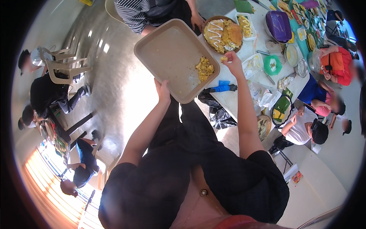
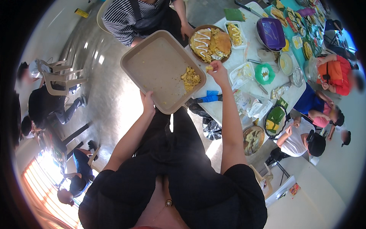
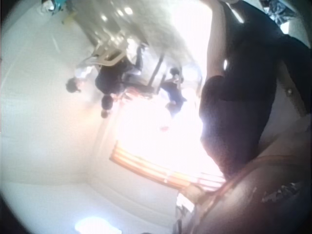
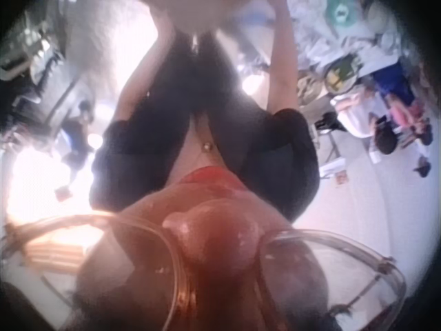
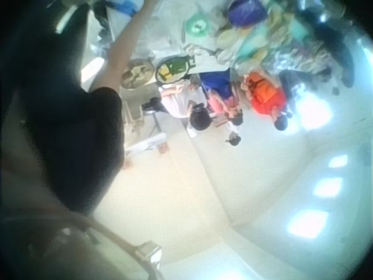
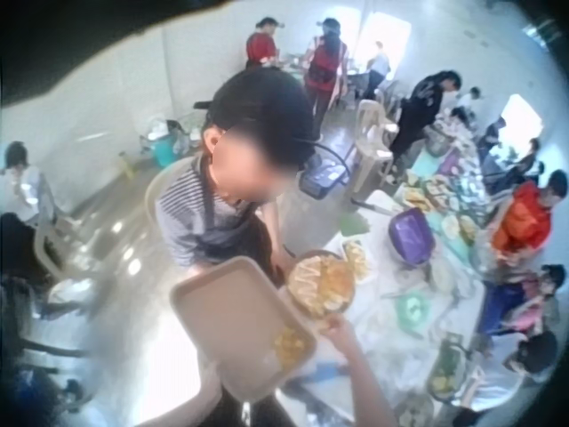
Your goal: The person scoops a white creamy substance from a bowl onto a tray using a spatula. They then walk to a table where others are working and use their hands to transfer yellow crumbled food from the tray onto a green leaf placed on a plate. The person repeats this process, adding more yellow food to the leaf.
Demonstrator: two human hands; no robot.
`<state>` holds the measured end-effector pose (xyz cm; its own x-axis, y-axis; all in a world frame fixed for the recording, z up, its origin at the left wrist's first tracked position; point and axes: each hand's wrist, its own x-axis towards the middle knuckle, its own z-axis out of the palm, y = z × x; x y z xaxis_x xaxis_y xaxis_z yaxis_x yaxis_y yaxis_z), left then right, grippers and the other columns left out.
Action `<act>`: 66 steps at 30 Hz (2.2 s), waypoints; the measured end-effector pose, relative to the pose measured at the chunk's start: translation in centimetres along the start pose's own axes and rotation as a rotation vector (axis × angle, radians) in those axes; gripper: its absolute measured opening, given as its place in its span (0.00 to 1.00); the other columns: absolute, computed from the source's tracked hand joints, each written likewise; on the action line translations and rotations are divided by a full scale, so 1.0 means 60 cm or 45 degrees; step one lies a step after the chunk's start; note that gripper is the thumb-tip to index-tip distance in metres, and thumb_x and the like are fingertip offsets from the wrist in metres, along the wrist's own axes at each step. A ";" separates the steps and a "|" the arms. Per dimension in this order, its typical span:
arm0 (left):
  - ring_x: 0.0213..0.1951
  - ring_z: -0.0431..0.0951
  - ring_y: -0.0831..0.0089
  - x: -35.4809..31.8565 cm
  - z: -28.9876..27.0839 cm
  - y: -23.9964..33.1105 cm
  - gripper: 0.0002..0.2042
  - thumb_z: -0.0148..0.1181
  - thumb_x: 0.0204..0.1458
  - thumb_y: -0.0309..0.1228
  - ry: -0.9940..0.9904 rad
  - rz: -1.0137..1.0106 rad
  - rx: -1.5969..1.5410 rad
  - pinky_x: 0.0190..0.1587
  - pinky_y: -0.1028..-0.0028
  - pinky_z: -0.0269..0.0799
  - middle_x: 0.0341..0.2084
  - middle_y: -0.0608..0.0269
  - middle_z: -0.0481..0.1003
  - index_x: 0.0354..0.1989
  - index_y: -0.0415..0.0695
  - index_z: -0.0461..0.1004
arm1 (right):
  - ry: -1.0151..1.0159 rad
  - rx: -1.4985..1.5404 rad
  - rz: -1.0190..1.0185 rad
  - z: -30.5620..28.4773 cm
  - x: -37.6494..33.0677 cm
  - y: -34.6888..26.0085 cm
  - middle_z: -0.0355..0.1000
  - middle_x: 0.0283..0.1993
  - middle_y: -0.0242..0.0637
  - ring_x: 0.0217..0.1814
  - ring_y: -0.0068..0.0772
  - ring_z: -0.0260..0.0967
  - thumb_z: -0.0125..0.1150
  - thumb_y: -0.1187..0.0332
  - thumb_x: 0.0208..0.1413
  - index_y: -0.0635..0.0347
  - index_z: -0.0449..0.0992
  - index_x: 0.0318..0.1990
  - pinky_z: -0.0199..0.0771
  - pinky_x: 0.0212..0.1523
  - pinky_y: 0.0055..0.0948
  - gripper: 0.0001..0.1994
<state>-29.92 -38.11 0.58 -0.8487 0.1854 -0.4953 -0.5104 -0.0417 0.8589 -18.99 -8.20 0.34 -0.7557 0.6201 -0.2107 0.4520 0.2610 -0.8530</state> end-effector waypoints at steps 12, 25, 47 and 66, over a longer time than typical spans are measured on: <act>0.53 0.59 0.63 -0.004 -0.023 0.001 0.26 0.44 0.42 0.24 0.017 -0.023 0.023 0.55 0.69 0.53 0.50 0.52 0.59 0.55 0.37 0.52 | 0.348 -0.927 -0.212 0.013 0.046 0.019 0.67 0.35 0.35 0.40 0.40 0.65 0.59 0.72 0.39 0.54 0.66 0.35 0.69 0.36 0.37 0.13; 0.51 0.60 0.64 -0.006 -0.047 0.002 0.26 0.44 0.41 0.24 0.049 -0.018 -0.001 0.54 0.69 0.54 0.48 0.53 0.60 0.54 0.38 0.53 | 0.352 -0.931 -0.353 0.022 0.049 0.044 0.68 0.34 0.35 0.38 0.37 0.67 0.57 0.72 0.42 0.55 0.74 0.33 0.70 0.36 0.34 0.08; 0.53 0.59 0.64 0.003 -0.046 0.016 0.27 0.44 0.41 0.24 0.043 -0.002 0.045 0.55 0.69 0.53 0.49 0.53 0.60 0.55 0.38 0.52 | 0.533 -1.089 -0.316 0.019 0.030 0.043 0.64 0.38 0.28 0.41 0.35 0.61 0.55 0.76 0.38 0.49 0.77 0.31 0.64 0.35 0.36 0.11; 0.54 0.58 0.63 0.015 -0.039 0.034 0.31 0.43 0.43 0.24 -0.091 -0.003 0.029 0.55 0.67 0.55 0.53 0.55 0.57 0.60 0.43 0.46 | 0.143 -1.082 -0.329 0.089 -0.088 -0.100 0.61 0.38 0.29 0.45 0.32 0.56 0.66 0.59 0.32 0.51 0.77 0.30 0.55 0.41 0.37 0.14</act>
<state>-32.06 -40.32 1.57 -0.8348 0.2555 -0.4877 -0.5087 -0.0192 0.8607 -20.21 -16.99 4.05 -0.8518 0.5232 0.0250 0.5064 0.8348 -0.2160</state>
